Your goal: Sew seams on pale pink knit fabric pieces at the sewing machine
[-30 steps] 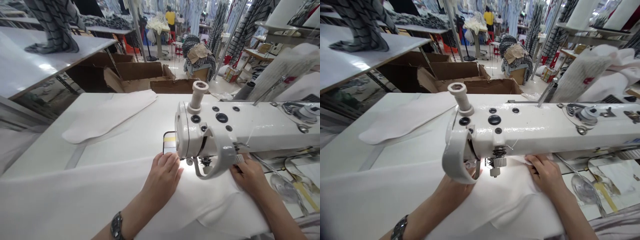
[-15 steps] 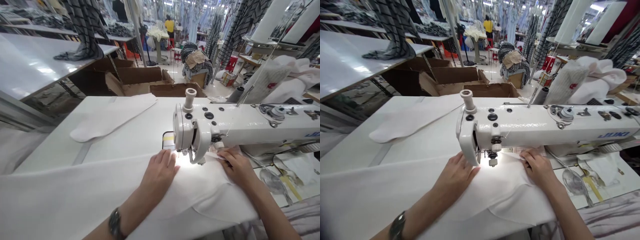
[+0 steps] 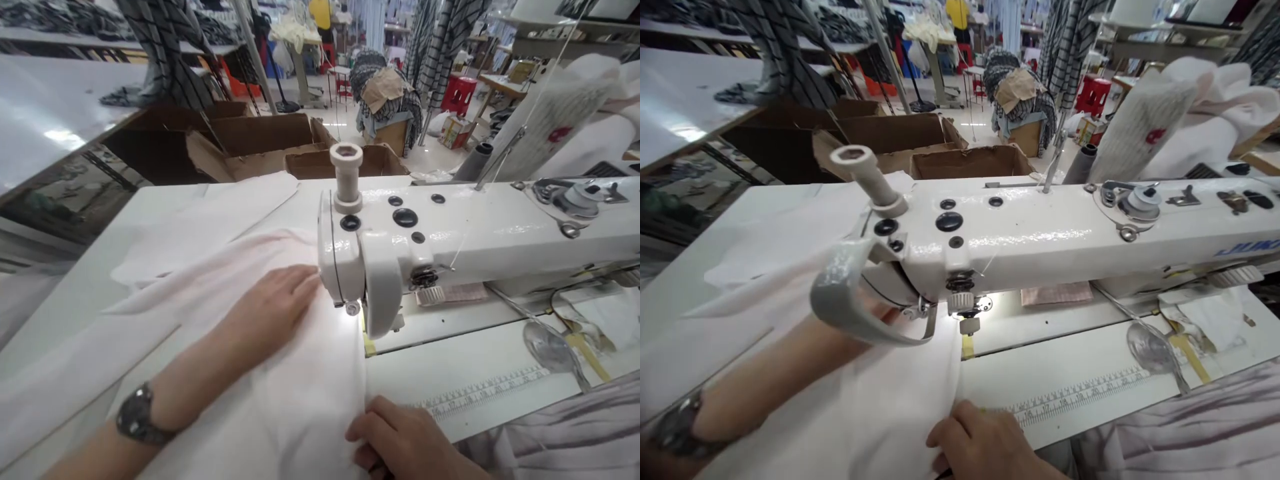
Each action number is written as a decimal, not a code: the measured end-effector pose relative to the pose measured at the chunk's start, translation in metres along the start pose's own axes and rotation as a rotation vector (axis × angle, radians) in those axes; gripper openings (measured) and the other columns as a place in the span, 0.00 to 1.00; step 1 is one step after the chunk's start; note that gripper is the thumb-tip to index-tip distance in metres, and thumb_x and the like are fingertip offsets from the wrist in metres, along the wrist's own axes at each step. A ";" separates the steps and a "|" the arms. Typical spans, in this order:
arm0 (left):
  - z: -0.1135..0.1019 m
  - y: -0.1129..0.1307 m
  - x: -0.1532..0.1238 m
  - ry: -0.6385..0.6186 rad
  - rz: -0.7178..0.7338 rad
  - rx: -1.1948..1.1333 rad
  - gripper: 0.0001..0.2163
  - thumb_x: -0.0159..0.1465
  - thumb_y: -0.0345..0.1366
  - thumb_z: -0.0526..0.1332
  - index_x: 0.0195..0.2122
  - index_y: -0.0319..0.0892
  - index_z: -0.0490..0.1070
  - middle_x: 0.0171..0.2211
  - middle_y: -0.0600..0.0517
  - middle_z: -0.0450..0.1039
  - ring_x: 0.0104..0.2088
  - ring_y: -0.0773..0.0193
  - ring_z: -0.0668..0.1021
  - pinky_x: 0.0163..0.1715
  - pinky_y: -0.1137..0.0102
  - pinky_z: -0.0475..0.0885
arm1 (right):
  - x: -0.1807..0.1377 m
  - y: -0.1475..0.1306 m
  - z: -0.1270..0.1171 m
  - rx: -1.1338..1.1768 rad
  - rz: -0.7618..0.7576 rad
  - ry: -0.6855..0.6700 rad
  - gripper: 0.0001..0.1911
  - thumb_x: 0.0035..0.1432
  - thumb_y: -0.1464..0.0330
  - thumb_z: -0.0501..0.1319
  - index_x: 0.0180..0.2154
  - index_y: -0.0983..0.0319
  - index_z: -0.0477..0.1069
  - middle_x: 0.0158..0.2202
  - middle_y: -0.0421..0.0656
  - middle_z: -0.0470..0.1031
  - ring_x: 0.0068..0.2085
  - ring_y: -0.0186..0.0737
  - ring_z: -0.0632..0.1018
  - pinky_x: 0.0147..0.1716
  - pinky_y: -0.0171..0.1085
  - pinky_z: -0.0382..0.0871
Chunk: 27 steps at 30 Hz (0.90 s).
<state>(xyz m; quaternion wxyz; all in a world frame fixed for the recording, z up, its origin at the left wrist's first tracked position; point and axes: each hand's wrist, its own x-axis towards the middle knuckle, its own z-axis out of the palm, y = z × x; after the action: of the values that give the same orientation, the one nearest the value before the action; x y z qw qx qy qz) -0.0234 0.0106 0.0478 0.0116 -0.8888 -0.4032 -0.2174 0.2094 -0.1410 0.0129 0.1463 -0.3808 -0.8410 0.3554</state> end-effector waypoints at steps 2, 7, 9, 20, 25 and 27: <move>0.000 0.020 -0.011 -0.019 0.118 -0.028 0.14 0.70 0.29 0.45 0.41 0.38 0.72 0.43 0.46 0.75 0.44 0.57 0.77 0.44 0.60 0.75 | 0.001 -0.001 -0.004 -0.125 -0.030 0.024 0.19 0.53 0.69 0.66 0.47 0.61 0.67 0.37 0.39 0.76 0.26 0.31 0.76 0.20 0.28 0.64; -0.009 0.059 -0.040 0.006 0.107 -0.174 0.08 0.69 0.29 0.52 0.41 0.40 0.71 0.43 0.45 0.76 0.44 0.58 0.78 0.44 0.63 0.75 | -0.006 -0.007 -0.028 -0.362 -0.237 0.158 0.16 0.64 0.77 0.52 0.53 0.67 0.63 0.38 0.44 0.76 0.32 0.38 0.75 0.27 0.35 0.66; -0.013 0.066 -0.047 0.001 0.078 -0.217 0.08 0.69 0.29 0.53 0.42 0.41 0.71 0.45 0.45 0.76 0.45 0.59 0.77 0.45 0.64 0.75 | -0.007 -0.006 -0.026 -0.449 -0.284 0.175 0.16 0.63 0.79 0.50 0.52 0.69 0.64 0.35 0.45 0.74 0.30 0.39 0.72 0.28 0.37 0.65; -0.022 0.088 -0.072 -0.043 0.137 -0.241 0.09 0.68 0.25 0.53 0.41 0.40 0.73 0.45 0.45 0.76 0.48 0.59 0.75 0.50 0.62 0.72 | -0.006 -0.002 -0.017 -0.573 -0.345 0.305 0.14 0.64 0.77 0.48 0.42 0.65 0.70 0.26 0.41 0.69 0.26 0.38 0.70 0.25 0.38 0.58; -0.018 0.095 -0.073 -0.040 0.171 -0.219 0.09 0.67 0.23 0.53 0.37 0.37 0.71 0.38 0.47 0.75 0.41 0.59 0.75 0.42 0.64 0.70 | -0.007 -0.001 -0.018 -0.571 -0.396 0.352 0.15 0.64 0.76 0.48 0.42 0.69 0.73 0.26 0.41 0.71 0.26 0.38 0.70 0.25 0.39 0.59; -0.018 0.098 -0.071 -0.051 0.173 -0.211 0.10 0.66 0.22 0.51 0.40 0.37 0.71 0.37 0.46 0.74 0.40 0.59 0.74 0.41 0.64 0.69 | -0.007 0.000 -0.016 -0.570 -0.407 0.357 0.15 0.64 0.76 0.49 0.42 0.69 0.74 0.26 0.41 0.71 0.26 0.38 0.70 0.25 0.39 0.58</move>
<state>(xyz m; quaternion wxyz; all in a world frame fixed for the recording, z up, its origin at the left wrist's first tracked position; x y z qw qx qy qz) -0.0007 -0.1094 0.0507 -0.0732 -0.9218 -0.3001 -0.2343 0.2228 -0.1384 0.0243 0.2462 -0.2875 -0.9256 -0.0006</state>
